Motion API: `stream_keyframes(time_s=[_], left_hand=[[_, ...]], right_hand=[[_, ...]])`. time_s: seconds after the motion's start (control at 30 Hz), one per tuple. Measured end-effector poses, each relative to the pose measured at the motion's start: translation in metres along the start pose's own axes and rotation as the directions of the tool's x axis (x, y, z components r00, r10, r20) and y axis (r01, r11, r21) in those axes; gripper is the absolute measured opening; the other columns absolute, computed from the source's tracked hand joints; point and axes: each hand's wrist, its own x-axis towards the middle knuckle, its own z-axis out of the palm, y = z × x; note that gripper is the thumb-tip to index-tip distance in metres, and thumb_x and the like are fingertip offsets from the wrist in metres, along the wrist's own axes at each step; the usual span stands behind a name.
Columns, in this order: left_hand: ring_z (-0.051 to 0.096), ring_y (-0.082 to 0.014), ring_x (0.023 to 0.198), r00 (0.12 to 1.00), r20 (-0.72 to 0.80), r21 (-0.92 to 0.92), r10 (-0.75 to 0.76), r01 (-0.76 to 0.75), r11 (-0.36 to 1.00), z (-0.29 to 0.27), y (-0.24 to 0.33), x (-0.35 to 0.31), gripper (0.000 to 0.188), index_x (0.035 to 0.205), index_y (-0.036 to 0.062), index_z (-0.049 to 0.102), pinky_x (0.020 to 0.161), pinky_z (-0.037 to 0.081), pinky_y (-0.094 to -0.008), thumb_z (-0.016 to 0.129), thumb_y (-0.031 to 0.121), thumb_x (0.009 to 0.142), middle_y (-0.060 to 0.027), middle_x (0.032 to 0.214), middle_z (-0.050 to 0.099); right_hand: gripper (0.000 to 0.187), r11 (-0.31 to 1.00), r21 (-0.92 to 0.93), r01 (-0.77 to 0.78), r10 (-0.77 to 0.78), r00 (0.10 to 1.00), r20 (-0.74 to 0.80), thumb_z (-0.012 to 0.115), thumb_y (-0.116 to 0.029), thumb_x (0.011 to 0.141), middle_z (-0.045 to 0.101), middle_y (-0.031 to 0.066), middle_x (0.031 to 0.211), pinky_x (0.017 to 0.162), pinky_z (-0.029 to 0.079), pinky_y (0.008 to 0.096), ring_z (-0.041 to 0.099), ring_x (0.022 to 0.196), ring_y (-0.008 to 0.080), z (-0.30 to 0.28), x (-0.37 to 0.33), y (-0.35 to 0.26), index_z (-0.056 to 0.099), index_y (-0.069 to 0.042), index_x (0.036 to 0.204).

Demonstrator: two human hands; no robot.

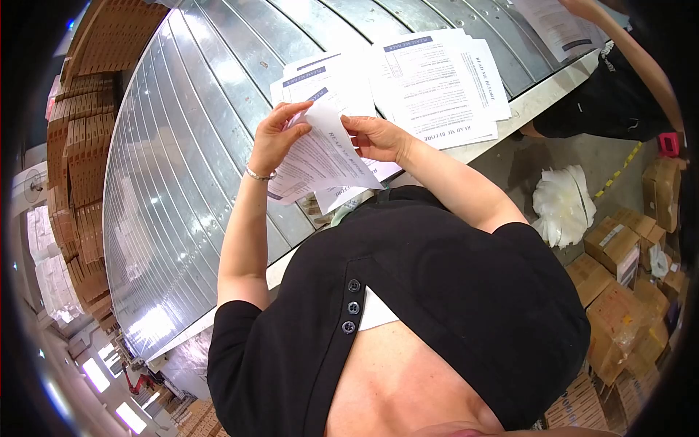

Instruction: Sorting and organizing printed instructional documents on a large metal-topped work table in a warehouse.

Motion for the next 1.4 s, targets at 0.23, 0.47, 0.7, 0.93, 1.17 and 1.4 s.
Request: stream_keyframes(time_s=[0.23, 0.47, 0.7, 0.93, 1.17, 1.4], left_hand=[[0.049, -0.0116, 0.088, 0.996, -0.069, 0.057, 0.048, -0.044, 0.997, -0.002, -0.015, 0.000, 0.027, 0.096, 0.0038, 0.060, 0.079, 0.039, -0.0220, 0.062, -0.006, 0.070, -0.0021, 0.091, 0.053], [0.054, -0.0186, 0.085, 0.990, -0.127, 0.428, 0.062, -0.002, 0.904, 0.001, -0.031, 0.004, 0.017, 0.078, 0.0025, 0.055, 0.077, 0.042, -0.0262, 0.067, 0.005, 0.067, -0.0071, 0.091, 0.057], [0.057, -0.0156, 0.084, 0.985, -0.173, 0.380, -0.006, 0.073, 0.922, -0.013, -0.045, 0.006, 0.016, 0.079, 0.0025, 0.056, 0.074, 0.044, -0.0261, 0.067, 0.006, 0.069, -0.0076, 0.089, 0.062], [0.055, -0.0069, 0.063, 0.964, -0.192, 0.350, -0.182, 0.240, 0.906, -0.025, -0.043, 0.008, 0.011, 0.081, 0.0015, 0.061, 0.060, 0.044, -0.0207, 0.065, 0.009, 0.074, -0.0036, 0.070, 0.062], [0.048, -0.0052, 0.061, 0.962, -0.256, 0.354, -0.099, 0.188, 0.916, -0.030, -0.012, 0.029, 0.011, 0.080, 0.0009, 0.058, 0.058, 0.041, -0.0203, 0.061, 0.011, 0.078, -0.0017, 0.065, 0.055], [0.043, -0.0020, 0.066, 0.975, -0.163, -0.091, -0.150, 0.136, 0.986, -0.014, 0.024, 0.059, 0.015, 0.086, 0.0005, 0.056, 0.059, 0.036, -0.0156, 0.053, 0.015, 0.086, 0.0062, 0.076, 0.051]], right_hand=[[0.020, 0.854, -0.497, 0.151, -0.322, 0.905, -0.279, 0.051, -0.020, 0.086, 0.059, 0.0053, 0.079, 0.061, 0.045, 0.0263, 0.056, 0.070, 0.0137, -0.018, 0.021, -0.003, 0.059, -0.002, 0.088], [0.023, 0.184, -0.979, -0.090, -0.845, 0.493, -0.205, 0.050, -0.024, 0.084, 0.061, 0.0159, 0.080, 0.069, 0.045, 0.0350, 0.058, 0.075, 0.0266, -0.080, 0.009, -0.067, 0.058, -0.002, 0.088], [0.026, 0.037, -0.925, -0.378, -0.929, 0.328, -0.172, 0.052, -0.027, 0.081, 0.063, 0.0157, 0.082, 0.069, 0.046, 0.0352, 0.060, 0.077, 0.0292, -0.179, -0.055, -0.169, 0.062, -0.003, 0.085], [0.024, 0.106, -0.858, -0.503, -0.926, 0.265, -0.269, 0.054, -0.028, 0.077, 0.063, 0.0149, 0.086, 0.072, 0.045, 0.0380, 0.059, 0.081, 0.0314, -0.217, -0.087, -0.193, 0.063, -0.007, 0.084], [0.023, 0.178, -0.783, -0.596, -0.900, 0.223, -0.374, 0.054, -0.030, 0.078, 0.064, 0.0121, 0.085, 0.073, 0.046, 0.0384, 0.060, 0.082, 0.0292, -0.235, -0.088, -0.187, 0.061, -0.009, 0.085], [0.043, 0.001, -0.699, -0.715, -0.962, 0.191, -0.196, 0.063, -0.034, 0.073, 0.059, 0.0141, 0.097, 0.082, 0.042, 0.0373, 0.054, 0.094, 0.0305, -0.198, -0.086, -0.174, 0.055, -0.004, 0.103]])
